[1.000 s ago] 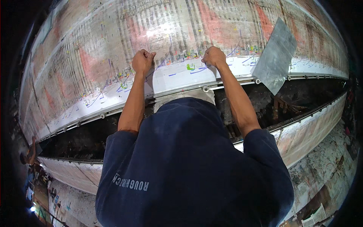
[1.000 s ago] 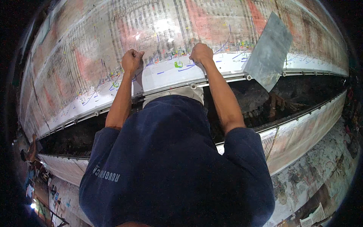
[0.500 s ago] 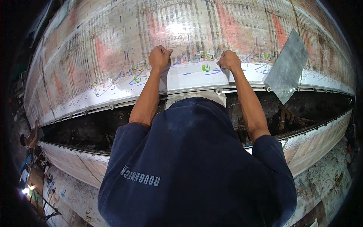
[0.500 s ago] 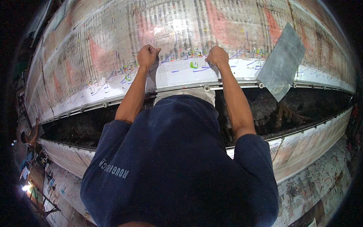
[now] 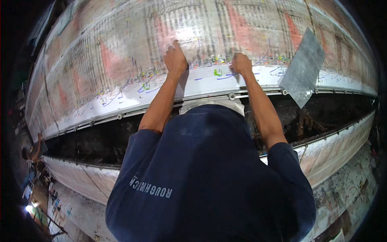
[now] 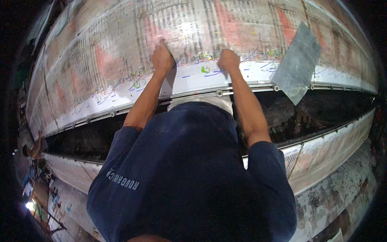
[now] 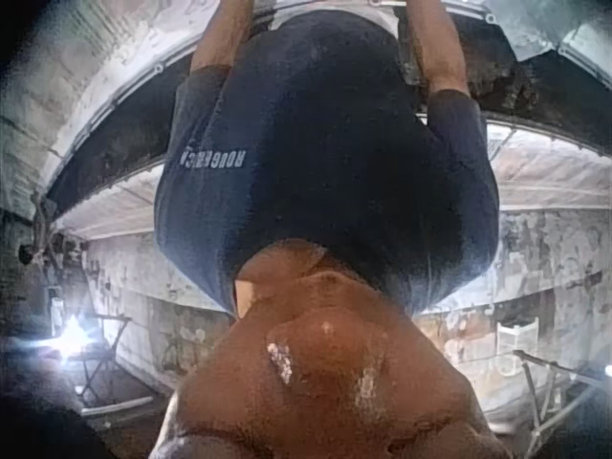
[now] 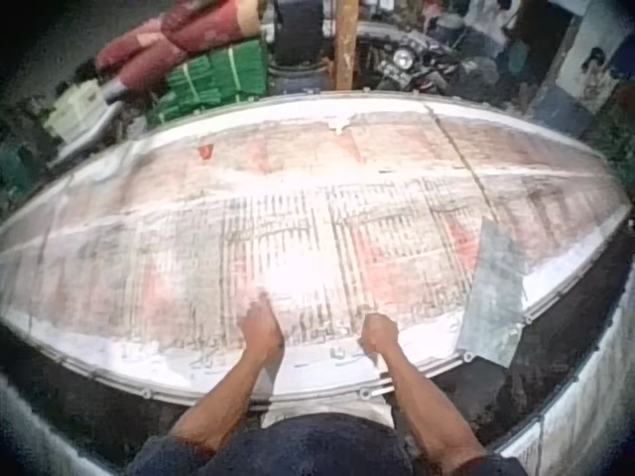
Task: The person places a transparent plastic sheet onto a large printing surface, aligns it with markings, and presses it down. They repeat this process with several sheets, smoothing them out by hand across the surface.
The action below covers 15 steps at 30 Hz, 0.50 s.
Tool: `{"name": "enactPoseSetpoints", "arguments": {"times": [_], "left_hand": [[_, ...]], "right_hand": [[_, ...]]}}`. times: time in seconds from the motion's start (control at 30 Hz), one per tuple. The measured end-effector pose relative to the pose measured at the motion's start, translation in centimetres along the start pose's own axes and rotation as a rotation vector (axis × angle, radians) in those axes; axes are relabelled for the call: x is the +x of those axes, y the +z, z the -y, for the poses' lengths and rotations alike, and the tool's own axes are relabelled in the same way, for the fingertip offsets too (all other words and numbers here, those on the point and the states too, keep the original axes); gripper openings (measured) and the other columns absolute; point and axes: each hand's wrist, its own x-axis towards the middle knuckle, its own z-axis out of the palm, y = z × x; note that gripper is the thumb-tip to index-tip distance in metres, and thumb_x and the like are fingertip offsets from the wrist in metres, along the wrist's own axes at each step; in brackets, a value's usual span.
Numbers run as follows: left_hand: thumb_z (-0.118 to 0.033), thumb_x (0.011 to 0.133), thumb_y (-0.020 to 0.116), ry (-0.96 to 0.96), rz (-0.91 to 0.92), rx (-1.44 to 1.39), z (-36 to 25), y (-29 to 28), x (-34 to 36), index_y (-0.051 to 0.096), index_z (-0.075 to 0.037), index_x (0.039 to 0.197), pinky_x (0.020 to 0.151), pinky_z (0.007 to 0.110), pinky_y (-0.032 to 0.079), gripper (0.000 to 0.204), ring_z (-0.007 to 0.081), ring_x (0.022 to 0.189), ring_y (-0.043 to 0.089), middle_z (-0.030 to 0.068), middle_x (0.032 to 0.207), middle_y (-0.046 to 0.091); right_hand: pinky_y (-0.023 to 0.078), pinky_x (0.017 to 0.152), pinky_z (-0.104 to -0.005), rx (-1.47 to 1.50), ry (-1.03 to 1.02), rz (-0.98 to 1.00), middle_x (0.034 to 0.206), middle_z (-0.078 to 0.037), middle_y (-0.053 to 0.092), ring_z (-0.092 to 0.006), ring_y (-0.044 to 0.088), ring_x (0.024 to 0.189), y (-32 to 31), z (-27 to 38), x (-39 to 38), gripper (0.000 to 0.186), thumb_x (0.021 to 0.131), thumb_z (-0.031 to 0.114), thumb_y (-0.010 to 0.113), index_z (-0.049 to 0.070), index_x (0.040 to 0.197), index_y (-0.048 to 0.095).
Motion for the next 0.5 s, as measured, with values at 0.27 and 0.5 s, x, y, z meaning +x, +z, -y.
{"name": "enactPoseSetpoints", "arguments": {"times": [0.27, 0.5], "left_hand": [[-0.014, 0.070, 0.070, 0.128, 0.187, -0.016, -7.5, 1.3, -1.4, 0.050, -0.024, 0.137, 0.091, 0.063, 0.043, 0.071, 0.0484, 0.114, 0.048, 0.0255, 0.126, 0.044], [-0.029, 0.073, 0.076, -0.055, 0.403, 0.273, -12.0, 0.3, 2.1, 0.025, -0.029, 0.156, 0.101, 0.070, 0.036, 0.097, 0.0498, 0.125, 0.047, 0.0240, 0.142, 0.039]], "right_hand": [[0.052, 0.085, -0.0500, 0.259, 0.011, -0.245, 0.102, -0.018, 0.068, -0.0400, 0.066, 0.097, -0.2, -1.5, -6.2, 0.025, 0.082, 0.017, 0.067, 0.009, 0.106, 0.066], [0.051, 0.082, -0.0493, 0.293, 0.211, -0.811, 0.095, -0.022, 0.068, -0.0429, 0.062, 0.093, -4.9, -21.6, -7.9, 0.017, 0.080, 0.013, 0.064, 0.004, 0.093, 0.070]]}}
